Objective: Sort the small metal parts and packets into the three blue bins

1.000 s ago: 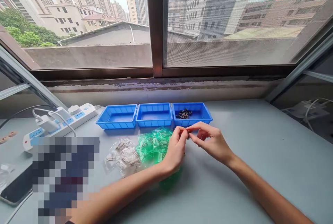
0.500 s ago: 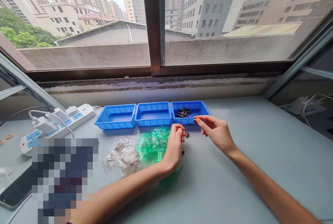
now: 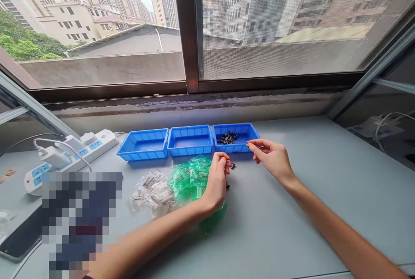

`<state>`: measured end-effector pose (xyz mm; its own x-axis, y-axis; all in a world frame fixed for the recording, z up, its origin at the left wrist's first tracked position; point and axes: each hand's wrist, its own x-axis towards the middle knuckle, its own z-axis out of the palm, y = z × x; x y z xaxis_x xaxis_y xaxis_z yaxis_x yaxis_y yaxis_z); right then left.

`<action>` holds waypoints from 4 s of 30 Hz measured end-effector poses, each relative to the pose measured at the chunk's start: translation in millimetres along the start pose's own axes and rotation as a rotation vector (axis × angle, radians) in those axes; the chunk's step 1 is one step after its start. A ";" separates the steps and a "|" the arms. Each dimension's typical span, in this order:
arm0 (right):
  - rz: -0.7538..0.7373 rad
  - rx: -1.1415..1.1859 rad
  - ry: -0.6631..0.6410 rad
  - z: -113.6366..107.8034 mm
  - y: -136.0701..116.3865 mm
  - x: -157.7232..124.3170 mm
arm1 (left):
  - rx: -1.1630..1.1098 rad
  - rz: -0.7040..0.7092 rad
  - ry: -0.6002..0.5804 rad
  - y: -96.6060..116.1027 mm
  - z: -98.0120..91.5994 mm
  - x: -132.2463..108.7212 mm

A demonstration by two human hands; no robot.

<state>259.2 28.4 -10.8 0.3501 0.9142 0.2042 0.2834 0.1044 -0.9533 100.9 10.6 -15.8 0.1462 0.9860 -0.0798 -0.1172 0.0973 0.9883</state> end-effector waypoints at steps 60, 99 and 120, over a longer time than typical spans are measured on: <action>-0.629 -0.081 -0.291 7.7 -9.0 -23.4 | 0.132 0.094 -0.067 2.3 -2.4 -0.4; -0.650 -0.073 -0.161 19.7 -6.7 -34.5 | 0.045 0.119 -0.050 -2.1 -2.4 1.1; -0.161 0.115 -0.123 15.2 -6.3 -22.2 | 0.098 0.074 -0.032 -0.1 -2.3 -0.5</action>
<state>236.0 13.4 -12.8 0.1951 0.9221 0.3341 0.2209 0.2906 -0.9310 98.5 10.3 -16.2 0.1722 0.9850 -0.0037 -0.0328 0.0095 0.9994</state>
